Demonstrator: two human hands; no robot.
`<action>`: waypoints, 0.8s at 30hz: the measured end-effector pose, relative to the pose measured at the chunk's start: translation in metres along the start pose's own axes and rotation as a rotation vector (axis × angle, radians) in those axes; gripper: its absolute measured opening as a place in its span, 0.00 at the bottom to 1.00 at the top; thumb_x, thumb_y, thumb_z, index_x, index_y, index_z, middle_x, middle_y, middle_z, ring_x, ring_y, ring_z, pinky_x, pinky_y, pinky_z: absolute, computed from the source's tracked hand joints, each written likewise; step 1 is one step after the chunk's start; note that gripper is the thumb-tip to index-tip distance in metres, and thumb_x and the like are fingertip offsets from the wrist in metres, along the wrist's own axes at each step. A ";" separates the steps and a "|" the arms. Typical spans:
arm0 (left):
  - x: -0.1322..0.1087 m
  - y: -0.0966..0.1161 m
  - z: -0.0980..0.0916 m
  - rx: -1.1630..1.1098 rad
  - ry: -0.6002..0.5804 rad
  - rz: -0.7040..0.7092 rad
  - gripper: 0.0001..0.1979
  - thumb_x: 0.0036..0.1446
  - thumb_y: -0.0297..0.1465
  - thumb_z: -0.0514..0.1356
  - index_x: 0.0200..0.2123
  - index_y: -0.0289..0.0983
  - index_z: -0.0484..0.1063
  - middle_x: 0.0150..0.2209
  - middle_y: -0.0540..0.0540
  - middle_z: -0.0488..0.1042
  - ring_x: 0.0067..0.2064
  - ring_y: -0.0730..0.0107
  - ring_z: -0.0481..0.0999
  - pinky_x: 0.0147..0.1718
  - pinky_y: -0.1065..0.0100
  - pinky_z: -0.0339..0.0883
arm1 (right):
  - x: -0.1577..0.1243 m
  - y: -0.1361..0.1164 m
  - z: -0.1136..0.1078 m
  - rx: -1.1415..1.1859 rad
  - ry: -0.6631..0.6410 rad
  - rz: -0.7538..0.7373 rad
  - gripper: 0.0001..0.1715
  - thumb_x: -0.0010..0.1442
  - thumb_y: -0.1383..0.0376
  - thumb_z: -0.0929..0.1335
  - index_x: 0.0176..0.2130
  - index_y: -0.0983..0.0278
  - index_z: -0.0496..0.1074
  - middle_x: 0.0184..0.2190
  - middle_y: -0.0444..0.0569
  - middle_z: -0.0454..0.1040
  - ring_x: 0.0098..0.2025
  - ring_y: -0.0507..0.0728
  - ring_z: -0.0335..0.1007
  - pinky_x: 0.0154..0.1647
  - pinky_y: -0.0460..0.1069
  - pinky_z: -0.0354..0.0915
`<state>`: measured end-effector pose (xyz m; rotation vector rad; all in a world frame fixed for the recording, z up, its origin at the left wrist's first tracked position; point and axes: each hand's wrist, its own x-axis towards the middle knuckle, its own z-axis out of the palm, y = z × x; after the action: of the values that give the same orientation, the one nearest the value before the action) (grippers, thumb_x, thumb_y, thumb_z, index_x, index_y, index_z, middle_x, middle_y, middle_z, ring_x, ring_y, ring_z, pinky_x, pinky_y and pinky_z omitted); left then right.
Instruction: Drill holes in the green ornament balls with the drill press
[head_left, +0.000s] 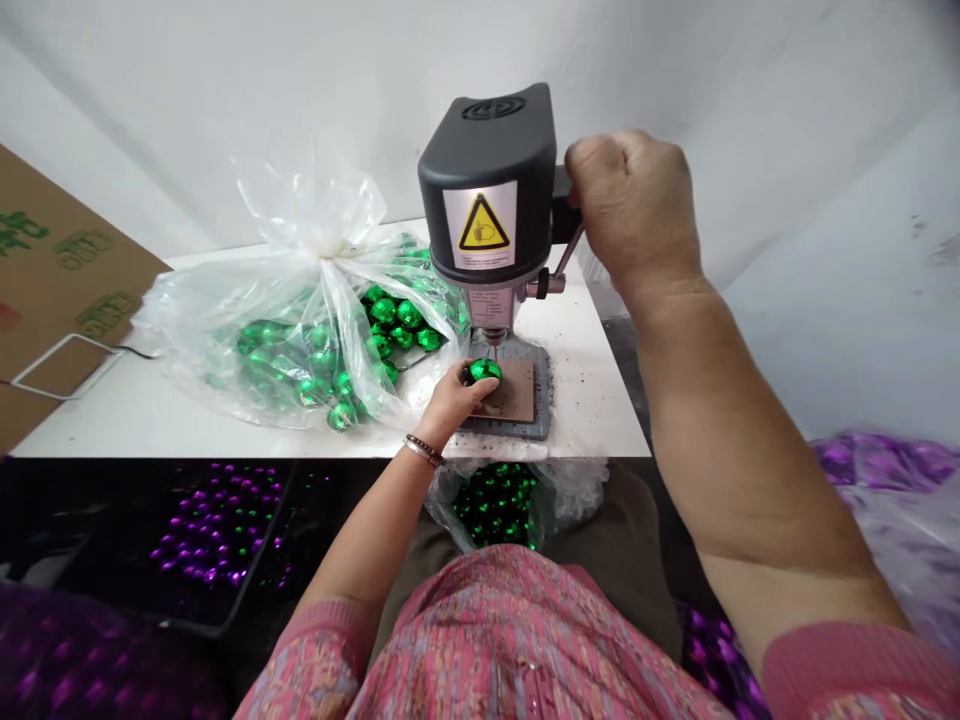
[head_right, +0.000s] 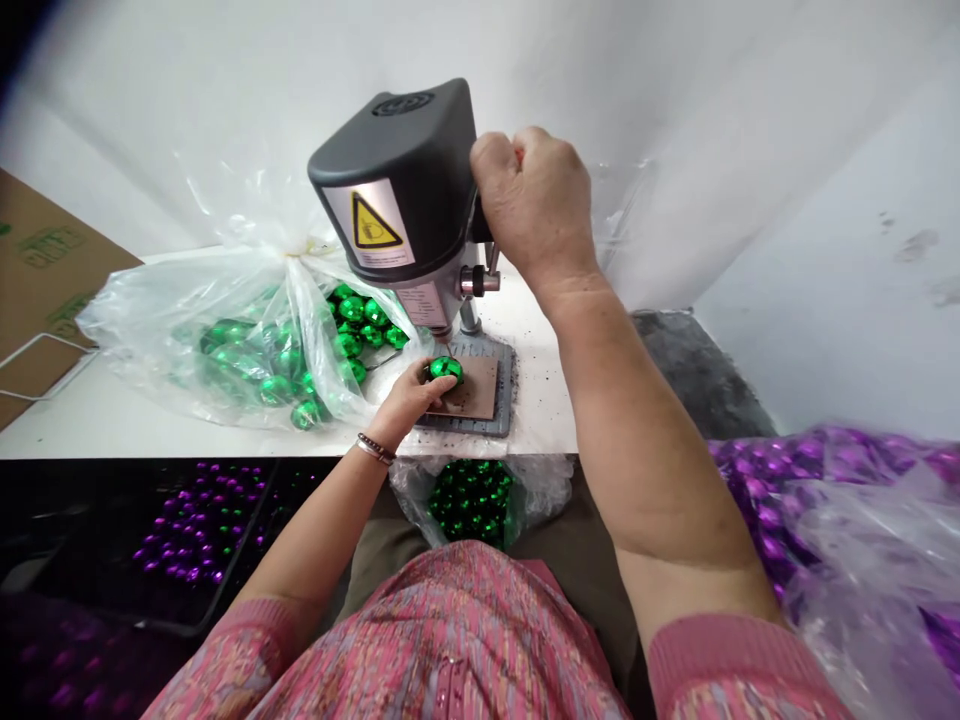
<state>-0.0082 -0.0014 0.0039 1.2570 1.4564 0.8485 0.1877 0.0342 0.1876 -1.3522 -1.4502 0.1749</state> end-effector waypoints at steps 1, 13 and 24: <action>0.000 0.002 0.002 0.041 0.001 -0.001 0.25 0.51 0.34 0.67 0.53 0.34 0.71 0.38 0.47 0.75 0.26 0.77 0.70 0.24 0.74 0.67 | -0.001 -0.004 0.000 -0.018 0.003 0.064 0.21 0.65 0.64 0.60 0.22 0.65 0.64 0.21 0.41 0.60 0.28 0.48 0.50 0.33 0.49 0.47; 0.003 0.008 0.010 0.524 -0.020 0.174 0.37 0.50 0.36 0.69 0.63 0.36 0.68 0.46 0.43 0.80 0.48 0.59 0.77 0.48 0.66 0.68 | -0.005 -0.018 -0.003 -0.033 0.026 0.158 0.25 0.65 0.65 0.63 0.19 0.63 0.52 0.19 0.38 0.50 0.27 0.47 0.43 0.32 0.48 0.47; 0.005 -0.002 0.013 0.405 0.011 0.156 0.40 0.45 0.36 0.71 0.63 0.37 0.69 0.40 0.45 0.80 0.40 0.61 0.78 0.41 0.65 0.71 | -0.079 0.011 -0.013 -0.020 0.010 -0.255 0.12 0.60 0.59 0.65 0.28 0.61 0.60 0.22 0.39 0.58 0.25 0.47 0.51 0.32 0.47 0.58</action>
<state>0.0036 0.0019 -0.0020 1.6859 1.6066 0.6803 0.1845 -0.0304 0.1392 -1.1696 -1.6045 -0.0123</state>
